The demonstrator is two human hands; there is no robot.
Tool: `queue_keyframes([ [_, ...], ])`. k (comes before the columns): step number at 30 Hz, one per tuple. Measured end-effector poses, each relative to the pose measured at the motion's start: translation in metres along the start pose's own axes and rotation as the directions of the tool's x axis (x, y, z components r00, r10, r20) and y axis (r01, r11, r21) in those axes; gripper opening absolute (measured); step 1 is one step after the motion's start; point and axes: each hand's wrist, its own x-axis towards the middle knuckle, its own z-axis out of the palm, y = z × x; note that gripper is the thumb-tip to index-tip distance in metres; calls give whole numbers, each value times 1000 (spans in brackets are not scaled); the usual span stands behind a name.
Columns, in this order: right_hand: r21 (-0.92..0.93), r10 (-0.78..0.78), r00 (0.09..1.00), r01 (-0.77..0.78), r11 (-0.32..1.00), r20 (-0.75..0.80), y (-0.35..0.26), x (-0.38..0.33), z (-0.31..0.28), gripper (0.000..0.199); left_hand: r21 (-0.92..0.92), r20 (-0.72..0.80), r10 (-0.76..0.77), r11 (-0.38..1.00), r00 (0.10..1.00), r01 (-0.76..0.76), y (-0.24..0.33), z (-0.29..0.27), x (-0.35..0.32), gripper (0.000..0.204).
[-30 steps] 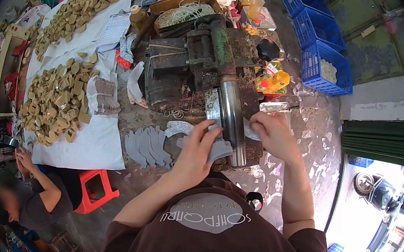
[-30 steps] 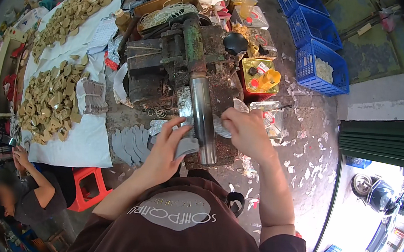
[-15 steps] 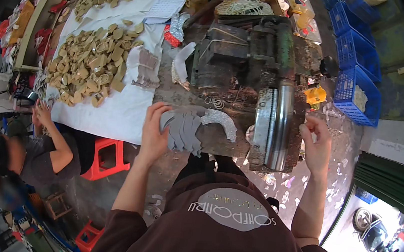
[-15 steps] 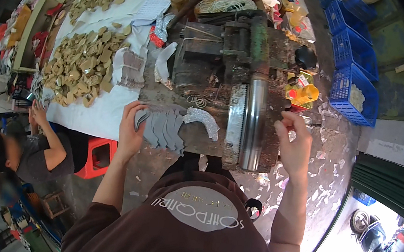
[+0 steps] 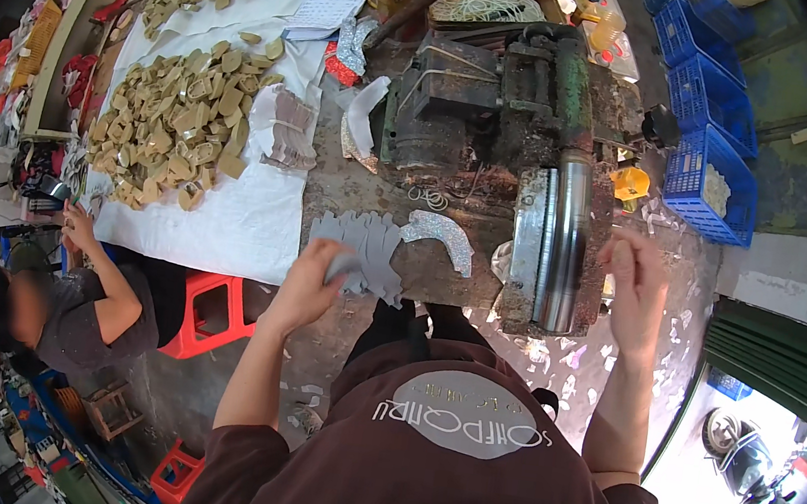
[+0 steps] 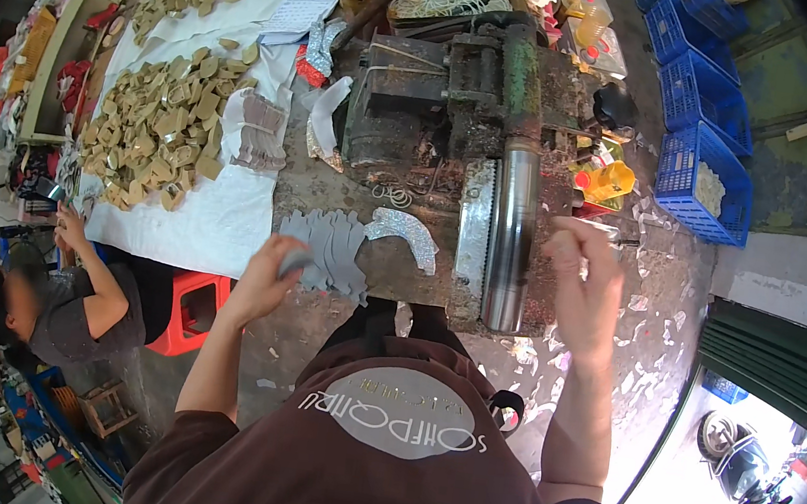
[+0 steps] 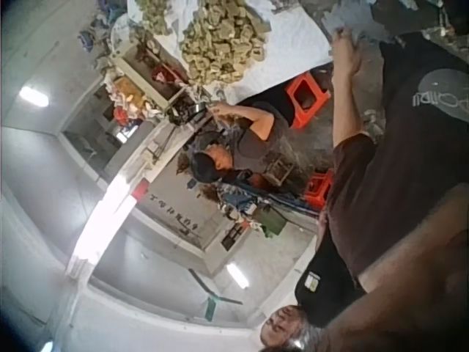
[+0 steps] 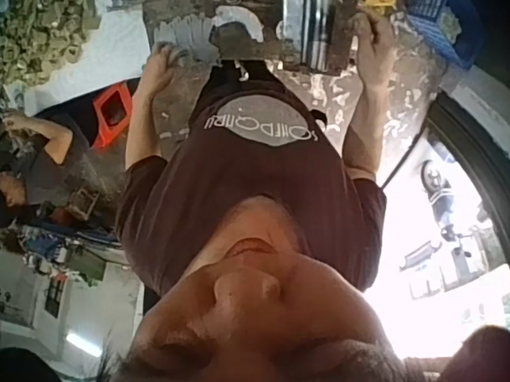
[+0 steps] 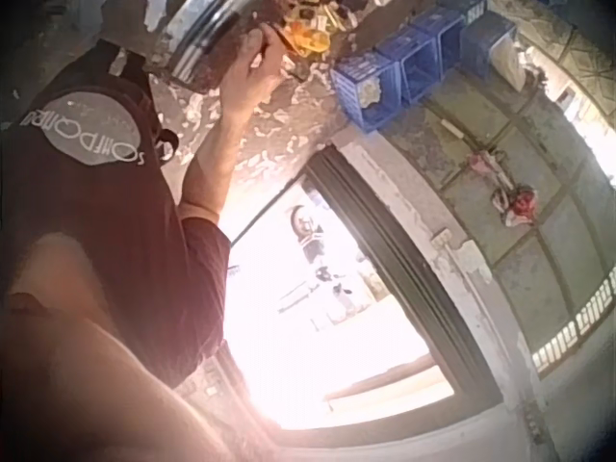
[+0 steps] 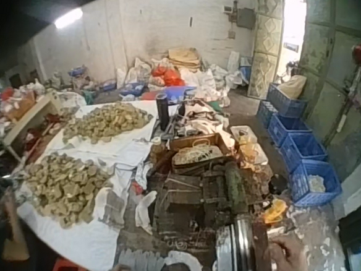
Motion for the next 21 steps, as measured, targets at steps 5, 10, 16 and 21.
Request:
queue_keyframes([
  [5,-134,-450,869,481,867,207,-56,-12,52,32,-894,-76,119,432,990,-120,98,1,27,40],
  [10,-191,-464,884,466,864,59,-53,-19,84,30,-981,-187,306,-9,933,-194,160,29,39,50],
  [16,-287,-513,854,472,834,-86,-42,-18,82,19,-967,-246,168,23,954,-254,187,47,40,48],
  [21,-293,-512,841,452,843,-177,-44,-16,79,22,-963,-260,153,26,953,-267,193,51,43,45],
])
